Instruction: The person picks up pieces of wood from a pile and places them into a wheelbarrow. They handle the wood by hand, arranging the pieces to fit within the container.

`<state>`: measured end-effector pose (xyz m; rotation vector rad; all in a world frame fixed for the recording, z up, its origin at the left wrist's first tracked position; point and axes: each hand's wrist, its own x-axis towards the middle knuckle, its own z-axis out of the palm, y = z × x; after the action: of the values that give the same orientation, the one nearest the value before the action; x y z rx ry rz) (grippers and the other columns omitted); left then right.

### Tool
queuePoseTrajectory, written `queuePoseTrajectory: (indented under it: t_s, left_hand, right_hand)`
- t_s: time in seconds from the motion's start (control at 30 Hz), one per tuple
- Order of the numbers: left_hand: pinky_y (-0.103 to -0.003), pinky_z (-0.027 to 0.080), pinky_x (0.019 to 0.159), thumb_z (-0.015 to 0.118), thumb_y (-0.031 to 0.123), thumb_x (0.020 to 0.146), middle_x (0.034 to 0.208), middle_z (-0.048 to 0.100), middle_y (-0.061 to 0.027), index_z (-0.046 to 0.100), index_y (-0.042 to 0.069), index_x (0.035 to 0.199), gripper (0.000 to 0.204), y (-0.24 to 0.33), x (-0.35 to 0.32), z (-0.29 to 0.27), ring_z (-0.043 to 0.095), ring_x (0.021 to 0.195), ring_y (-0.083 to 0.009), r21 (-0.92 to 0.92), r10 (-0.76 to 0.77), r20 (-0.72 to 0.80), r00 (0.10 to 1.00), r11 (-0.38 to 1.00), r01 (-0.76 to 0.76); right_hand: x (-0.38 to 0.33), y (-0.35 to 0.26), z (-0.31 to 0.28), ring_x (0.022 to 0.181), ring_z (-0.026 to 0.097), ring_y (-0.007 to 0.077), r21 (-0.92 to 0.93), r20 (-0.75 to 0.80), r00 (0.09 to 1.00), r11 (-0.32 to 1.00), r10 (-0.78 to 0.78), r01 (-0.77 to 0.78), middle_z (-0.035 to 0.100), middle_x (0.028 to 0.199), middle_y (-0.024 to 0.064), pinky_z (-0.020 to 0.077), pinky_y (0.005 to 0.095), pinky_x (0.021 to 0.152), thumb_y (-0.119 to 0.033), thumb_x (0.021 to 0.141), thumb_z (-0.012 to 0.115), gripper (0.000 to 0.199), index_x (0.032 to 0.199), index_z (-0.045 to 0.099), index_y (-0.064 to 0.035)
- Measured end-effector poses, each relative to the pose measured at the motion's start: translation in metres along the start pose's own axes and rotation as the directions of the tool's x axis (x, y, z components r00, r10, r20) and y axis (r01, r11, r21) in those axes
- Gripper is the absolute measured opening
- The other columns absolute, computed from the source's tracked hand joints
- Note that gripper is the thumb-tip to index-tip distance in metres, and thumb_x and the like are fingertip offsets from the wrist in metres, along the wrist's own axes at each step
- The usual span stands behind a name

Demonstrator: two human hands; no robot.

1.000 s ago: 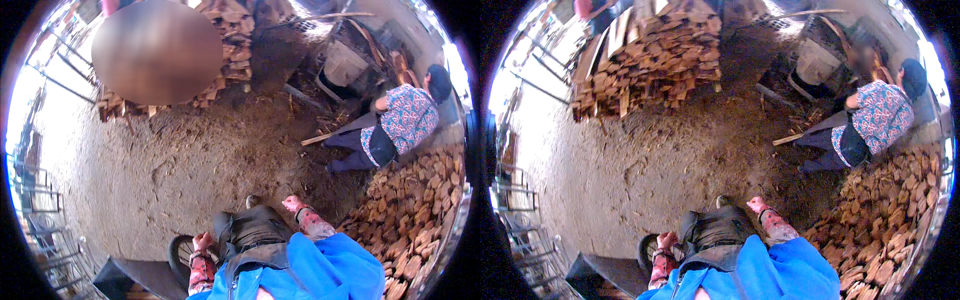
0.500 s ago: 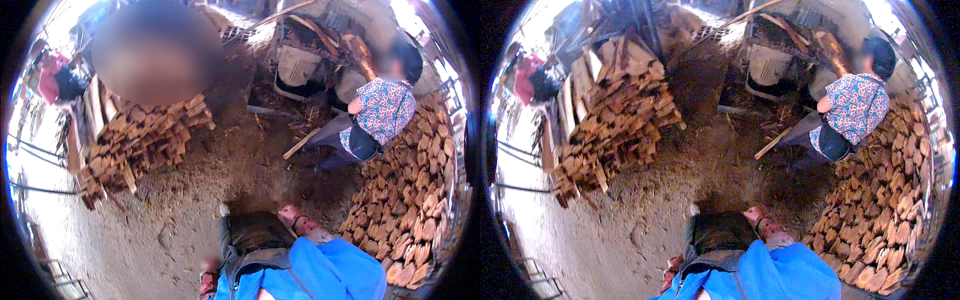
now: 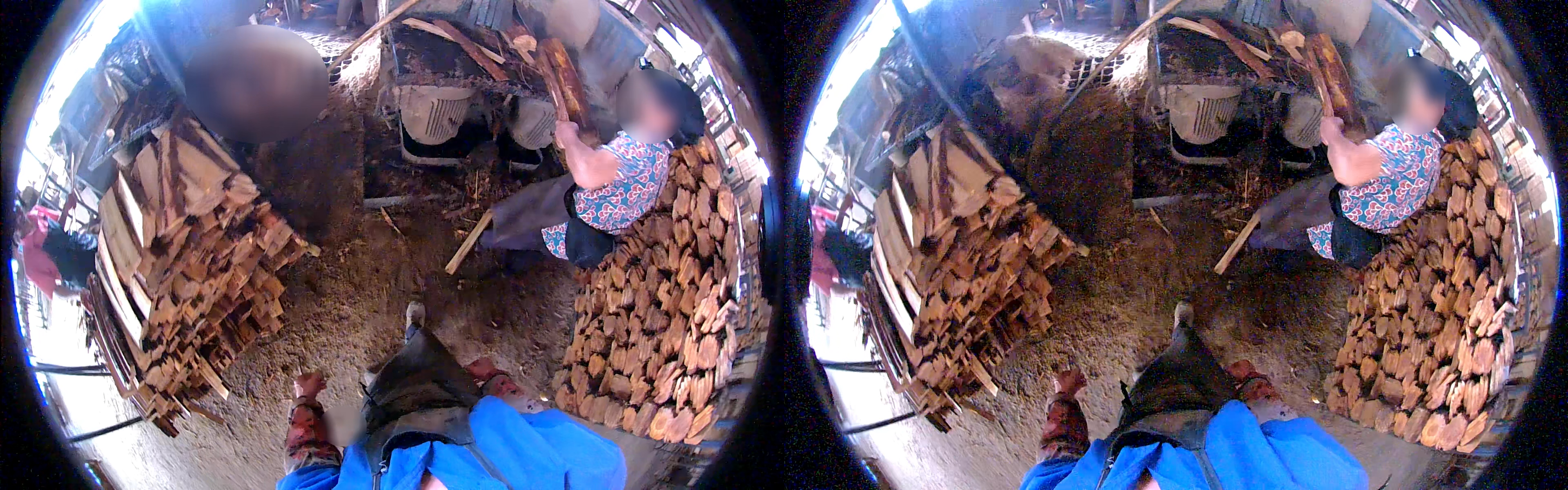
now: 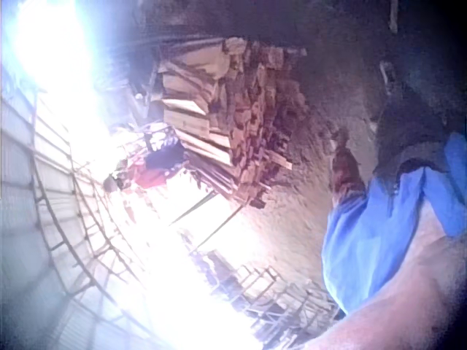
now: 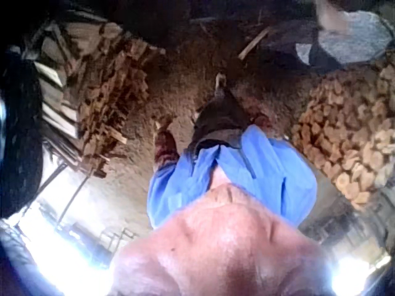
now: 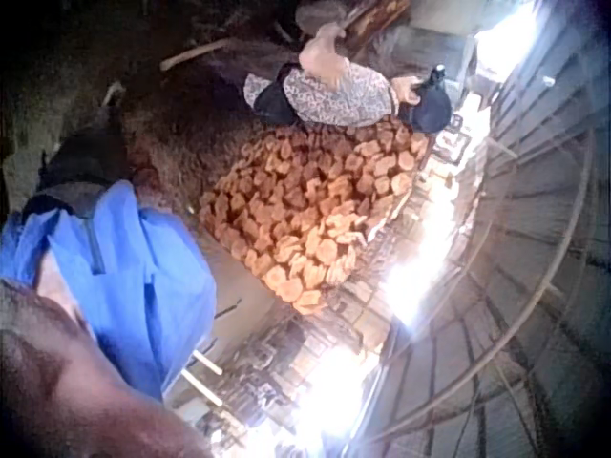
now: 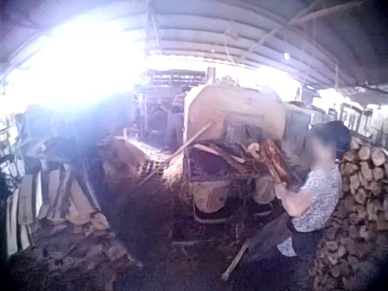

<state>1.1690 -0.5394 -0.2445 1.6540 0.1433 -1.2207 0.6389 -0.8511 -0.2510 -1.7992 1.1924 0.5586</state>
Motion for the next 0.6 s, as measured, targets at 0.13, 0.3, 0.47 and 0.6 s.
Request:
queuePoseTrajectory:
  t_s: [0.13, 0.3, 0.47, 0.6]
  left_hand:
    - [-0.037, 0.054, 0.05, 0.068, 0.014, 0.087, 0.071, 0.064, -0.0121, 0.063, -0.002, 0.087, 0.017, 0.061, 0.009, 0.097, 0.063, 0.057, -0.0227, 0.154, -0.013, 0.03, 0.999, 0.988, 0.009]
    - [-0.046, 0.053, 0.063, 0.069, 0.024, 0.087, 0.075, 0.061, -0.0118, 0.061, 0.0, 0.092, 0.025, 0.07, 0.016, 0.148, 0.062, 0.07, -0.0304, 0.043, -0.276, 0.039, 0.96, 0.961, 0.274]
    - [-0.051, 0.051, 0.061, 0.066, 0.019, 0.087, 0.071, 0.058, -0.0145, 0.061, 0.0, 0.091, 0.02, 0.078, 0.043, 0.133, 0.058, 0.065, -0.0352, -0.261, -0.365, 0.254, 0.896, 0.866, 0.426]
    - [-0.05, 0.05, 0.06, 0.064, 0.017, 0.087, 0.072, 0.058, -0.0149, 0.062, -0.001, 0.093, 0.019, 0.115, 0.036, 0.17, 0.056, 0.063, -0.0342, 0.137, -0.324, 0.011, 0.946, 0.938, 0.319]
  right_hand:
    - [0.054, 0.04, -0.032, 0.088, 0.064, 0.0315, -0.062, 0.114, 0.987, 0.991, -0.113, 0.12, 0.067, 0.098, 0.0158, 0.0516, 0.0469, 0.078, -0.047, 0.081, 0.063, 0.05, 0.112, 0.064, -0.0081]
    - [0.109, -0.013, -0.153, 0.087, 0.061, 0.031, 0.245, -0.013, 0.988, 0.959, 0.152, -0.144, 0.066, 0.098, 0.0145, 0.048, 0.0463, 0.075, -0.046, 0.081, 0.063, 0.049, 0.114, 0.063, -0.0105]
    - [0.143, -0.081, -0.258, 0.065, 0.061, 0.0199, 0.218, -0.1, 0.993, 0.975, 0.062, -0.039, 0.066, 0.076, 0.0093, 0.0461, 0.0361, 0.054, -0.035, 0.083, 0.065, 0.031, 0.094, 0.069, -0.007]
    - [0.172, -0.097, -0.288, 0.066, 0.064, 0.0184, 0.251, -0.169, 0.979, 0.966, 0.112, -0.067, 0.068, 0.077, 0.01, 0.0478, 0.0357, 0.053, -0.032, 0.084, 0.064, 0.027, 0.091, 0.071, -0.0067]
